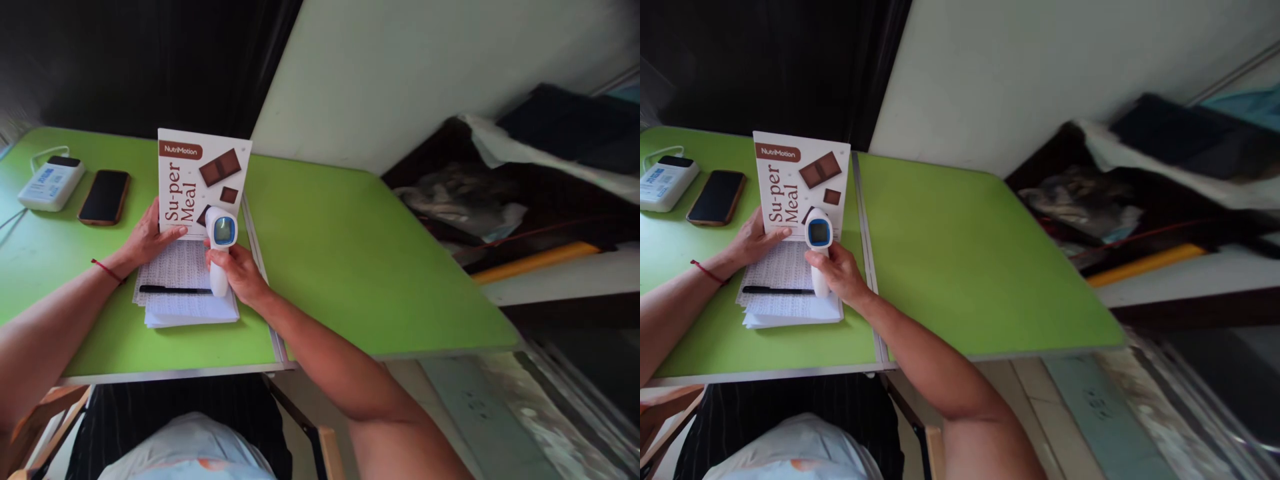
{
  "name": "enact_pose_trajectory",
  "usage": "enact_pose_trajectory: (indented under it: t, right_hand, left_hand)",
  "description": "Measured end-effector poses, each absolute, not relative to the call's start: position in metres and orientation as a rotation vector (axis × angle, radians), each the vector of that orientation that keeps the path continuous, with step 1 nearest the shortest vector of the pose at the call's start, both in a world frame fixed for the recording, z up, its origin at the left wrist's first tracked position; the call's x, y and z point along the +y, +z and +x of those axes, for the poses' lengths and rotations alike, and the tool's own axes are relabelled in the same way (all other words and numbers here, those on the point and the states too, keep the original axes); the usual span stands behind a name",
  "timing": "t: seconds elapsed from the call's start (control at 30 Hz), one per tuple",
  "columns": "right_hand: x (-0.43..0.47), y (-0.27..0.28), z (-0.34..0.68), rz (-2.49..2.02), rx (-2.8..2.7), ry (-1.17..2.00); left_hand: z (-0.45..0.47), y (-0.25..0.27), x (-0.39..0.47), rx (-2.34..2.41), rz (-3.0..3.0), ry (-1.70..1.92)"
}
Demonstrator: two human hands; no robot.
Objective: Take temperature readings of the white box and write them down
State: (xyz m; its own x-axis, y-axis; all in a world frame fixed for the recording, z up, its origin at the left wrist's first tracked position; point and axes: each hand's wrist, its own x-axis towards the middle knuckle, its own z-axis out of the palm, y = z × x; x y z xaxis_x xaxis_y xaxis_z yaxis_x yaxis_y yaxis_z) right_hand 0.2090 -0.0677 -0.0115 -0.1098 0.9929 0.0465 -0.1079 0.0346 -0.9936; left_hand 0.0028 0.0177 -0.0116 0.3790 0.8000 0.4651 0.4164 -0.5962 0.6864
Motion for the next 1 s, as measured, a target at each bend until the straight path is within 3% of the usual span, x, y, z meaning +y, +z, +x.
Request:
enact_pose_trajectory:
  t: [1.0]
  right_hand:
    - [-0.0722, -0.0111, 0.2099, -1.032, -1.193, 1.377]
  left_hand:
    - [0.004, -0.0093, 0.0123, 1.129, 2.207, 1.099]
